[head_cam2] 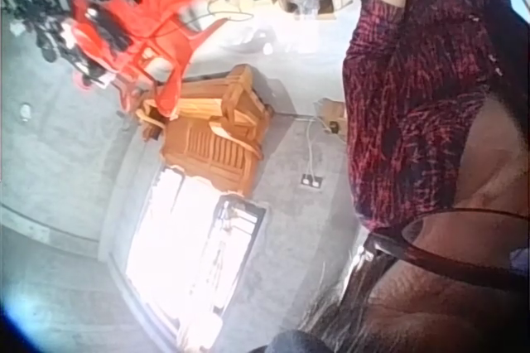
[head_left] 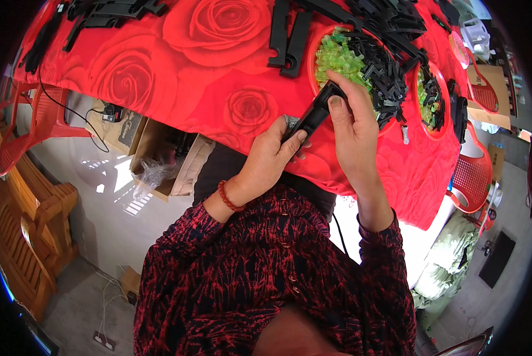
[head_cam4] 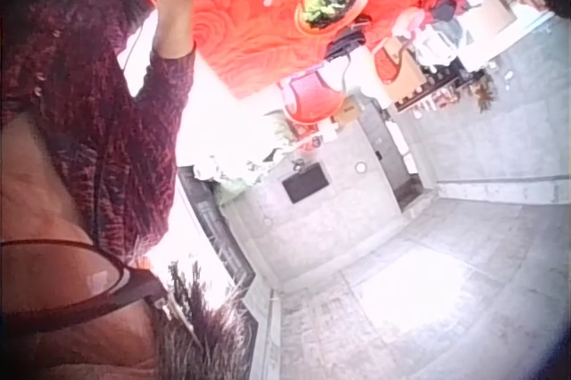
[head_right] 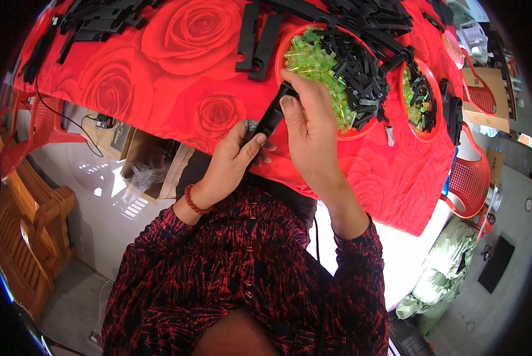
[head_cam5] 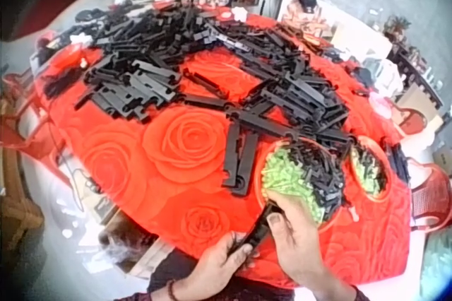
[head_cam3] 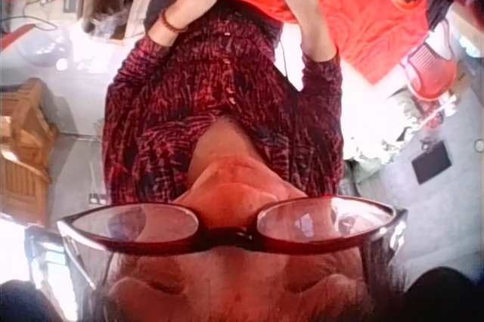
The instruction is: The person assembles small plastic parts by hand, joining tiny green pieces to black plastic parts.
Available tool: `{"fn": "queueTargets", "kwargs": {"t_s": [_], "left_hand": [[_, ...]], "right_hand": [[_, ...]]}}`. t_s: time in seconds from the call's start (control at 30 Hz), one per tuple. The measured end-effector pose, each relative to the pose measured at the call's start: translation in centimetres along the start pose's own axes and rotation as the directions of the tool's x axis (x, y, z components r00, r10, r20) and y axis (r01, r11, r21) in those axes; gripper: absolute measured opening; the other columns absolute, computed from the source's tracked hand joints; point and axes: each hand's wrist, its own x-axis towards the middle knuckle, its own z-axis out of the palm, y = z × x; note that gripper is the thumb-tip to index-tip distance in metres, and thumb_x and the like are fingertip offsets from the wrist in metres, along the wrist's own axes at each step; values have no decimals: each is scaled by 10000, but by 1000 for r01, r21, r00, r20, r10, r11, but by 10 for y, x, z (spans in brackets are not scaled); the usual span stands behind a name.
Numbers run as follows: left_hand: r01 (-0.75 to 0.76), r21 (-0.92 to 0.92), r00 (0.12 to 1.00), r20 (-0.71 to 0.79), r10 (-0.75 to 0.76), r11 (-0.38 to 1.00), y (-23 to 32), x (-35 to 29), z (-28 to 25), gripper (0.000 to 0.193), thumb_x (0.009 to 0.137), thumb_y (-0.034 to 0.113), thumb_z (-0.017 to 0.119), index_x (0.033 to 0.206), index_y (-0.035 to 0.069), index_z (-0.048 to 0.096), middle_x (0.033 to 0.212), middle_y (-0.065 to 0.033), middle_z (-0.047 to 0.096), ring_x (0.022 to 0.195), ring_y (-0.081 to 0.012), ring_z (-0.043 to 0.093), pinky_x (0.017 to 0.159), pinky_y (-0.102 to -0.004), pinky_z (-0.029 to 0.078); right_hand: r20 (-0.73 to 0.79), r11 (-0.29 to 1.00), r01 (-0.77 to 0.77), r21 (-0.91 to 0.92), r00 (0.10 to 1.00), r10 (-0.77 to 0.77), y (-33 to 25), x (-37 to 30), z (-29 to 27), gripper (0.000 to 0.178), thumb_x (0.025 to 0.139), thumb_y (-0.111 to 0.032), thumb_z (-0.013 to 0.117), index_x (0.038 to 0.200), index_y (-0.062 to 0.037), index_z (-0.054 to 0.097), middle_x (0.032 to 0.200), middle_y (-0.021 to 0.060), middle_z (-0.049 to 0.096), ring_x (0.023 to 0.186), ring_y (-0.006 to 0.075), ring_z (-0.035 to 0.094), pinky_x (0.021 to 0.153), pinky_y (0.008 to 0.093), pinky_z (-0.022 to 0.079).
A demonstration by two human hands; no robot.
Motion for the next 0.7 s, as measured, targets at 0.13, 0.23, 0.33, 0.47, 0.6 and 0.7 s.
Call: {"fn": "queueTargets", "kwargs": {"t_s": [0.13, 0.23, 0.33, 0.47, 0.6, 0.7], "left_hand": [[14, 26, 1000, -13, -14, 1000, 2, -2, 1, 192, 1030, 173, 562, 1036, -15, 525, 848, -66, 664, 726, -86, 611, 641, -264, 504], [15, -107, 999, -26, -18, 994, -3, -2, 3, 197, 1024, 177, 575, 1037, -15, 534, 838, -52, 662, 720, -75, 596, 637, -253, 498], [6, -140, 999, -51, -13, 990, -4, -4, 5, 194, 1021, 174, 582, 1033, -16, 544, 831, -38, 659, 717, -65, 578, 635, -243, 493], [3, -90, 997, -75, -10, 996, 0, -7, 7, 190, 1022, 173, 580, 1023, -14, 551, 827, -35, 655, 716, -63, 573, 630, -242, 491], [7, -51, 995, -99, -12, 999, 0, -12, 8, 198, 1023, 191, 576, 1014, -6, 556, 809, -29, 658, 689, -64, 578, 616, -237, 486], [30, -123, 996, -79, -40, 992, -3, -14, 8, 212, 1024, 206, 575, 988, -1, 555, 792, -28, 667, 662, -74, 591, 598, -239, 479]], "right_hand": [[-11, 1000, 3, 8, 1000, -3, -1, -2, 2, 288, 1010, -91, 537, 1275, 3, 598, 1076, 88, 584, 982, 162, 568, 892, 268, 443], [-54, 999, 41, -23, 998, -42, -2, -2, 5, 282, 970, -33, 565, 1246, 6, 608, 1029, 130, 606, 924, 243, 586, 833, 330, 479], [-50, 997, 57, -53, 997, -60, -7, -1, 5, 275, 961, -27, 572, 1231, 7, 618, 1002, 140, 617, 911, 262, 594, 833, 339, 482], [-52, 994, 82, -78, 995, -86, -10, -1, 6, 266, 952, -16, 576, 1213, 10, 620, 1002, 148, 619, 908, 274, 602, 814, 348, 488], [-52, 990, 102, -101, 993, -108, -13, -2, 7, 256, 953, -18, 577, 1204, 12, 619, 1002, 154, 615, 898, 279, 607, 795, 350, 493], [-30, 984, 103, -144, 994, -108, -14, -5, 8, 265, 995, -68, 539, 1233, 21, 613, 1033, 118, 607, 933, 198, 595, 834, 296, 470]]}}
